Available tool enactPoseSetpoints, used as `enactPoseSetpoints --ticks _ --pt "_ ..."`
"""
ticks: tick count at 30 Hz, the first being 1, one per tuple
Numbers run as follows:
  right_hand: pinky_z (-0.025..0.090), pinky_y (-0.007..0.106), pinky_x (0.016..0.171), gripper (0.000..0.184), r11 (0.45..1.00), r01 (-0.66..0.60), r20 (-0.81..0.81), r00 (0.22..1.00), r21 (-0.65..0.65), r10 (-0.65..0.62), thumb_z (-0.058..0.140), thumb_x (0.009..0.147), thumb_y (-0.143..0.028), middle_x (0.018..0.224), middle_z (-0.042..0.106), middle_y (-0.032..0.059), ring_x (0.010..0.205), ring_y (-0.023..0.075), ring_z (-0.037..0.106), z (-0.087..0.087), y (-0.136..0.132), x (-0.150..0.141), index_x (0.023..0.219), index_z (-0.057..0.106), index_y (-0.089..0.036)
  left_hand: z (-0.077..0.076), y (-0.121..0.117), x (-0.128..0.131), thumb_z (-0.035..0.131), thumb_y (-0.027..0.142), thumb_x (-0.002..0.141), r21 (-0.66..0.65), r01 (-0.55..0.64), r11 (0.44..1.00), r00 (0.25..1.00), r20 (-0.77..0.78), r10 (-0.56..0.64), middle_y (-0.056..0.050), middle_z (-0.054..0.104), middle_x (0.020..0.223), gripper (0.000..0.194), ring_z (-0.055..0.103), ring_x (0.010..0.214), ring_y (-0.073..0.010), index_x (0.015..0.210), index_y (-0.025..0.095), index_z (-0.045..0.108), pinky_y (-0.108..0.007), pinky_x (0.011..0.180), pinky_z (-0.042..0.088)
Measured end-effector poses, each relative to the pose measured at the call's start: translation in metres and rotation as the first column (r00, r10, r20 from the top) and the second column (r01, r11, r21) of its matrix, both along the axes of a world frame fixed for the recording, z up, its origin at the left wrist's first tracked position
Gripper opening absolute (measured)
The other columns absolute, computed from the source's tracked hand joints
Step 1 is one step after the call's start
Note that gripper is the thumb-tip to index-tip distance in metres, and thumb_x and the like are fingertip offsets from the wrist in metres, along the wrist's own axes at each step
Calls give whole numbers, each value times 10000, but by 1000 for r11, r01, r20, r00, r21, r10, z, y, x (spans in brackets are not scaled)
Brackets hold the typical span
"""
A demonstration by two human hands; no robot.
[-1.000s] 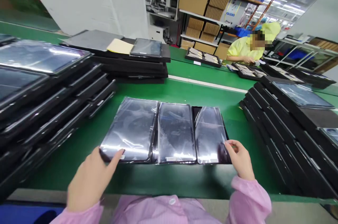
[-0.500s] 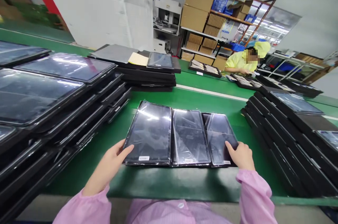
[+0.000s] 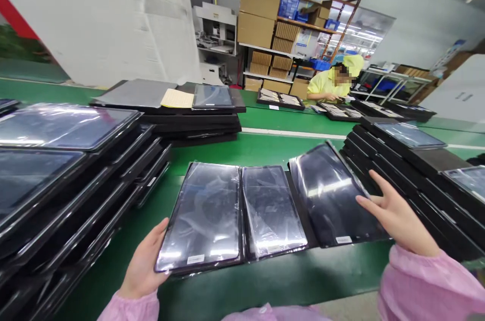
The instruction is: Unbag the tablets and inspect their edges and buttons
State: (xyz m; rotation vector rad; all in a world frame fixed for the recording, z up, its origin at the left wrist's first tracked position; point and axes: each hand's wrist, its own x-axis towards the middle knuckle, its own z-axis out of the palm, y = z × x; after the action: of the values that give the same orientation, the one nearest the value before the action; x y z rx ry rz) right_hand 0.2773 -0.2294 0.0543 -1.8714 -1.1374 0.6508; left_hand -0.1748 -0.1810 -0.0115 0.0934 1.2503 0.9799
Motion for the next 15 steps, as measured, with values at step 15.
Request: enactPoseSetpoints --ticks 15 --pt "569 368 647 1176 988 -157 -505 851 12 142 809 534 -783 665 748 50 633 252 723 -91 38 -117 1427 531 -71 1 -13 1 766 64 754 145 -1 989 971 -236 36 -42 786 827 323 704 533 -174 1047 197 740 -231 455 560"
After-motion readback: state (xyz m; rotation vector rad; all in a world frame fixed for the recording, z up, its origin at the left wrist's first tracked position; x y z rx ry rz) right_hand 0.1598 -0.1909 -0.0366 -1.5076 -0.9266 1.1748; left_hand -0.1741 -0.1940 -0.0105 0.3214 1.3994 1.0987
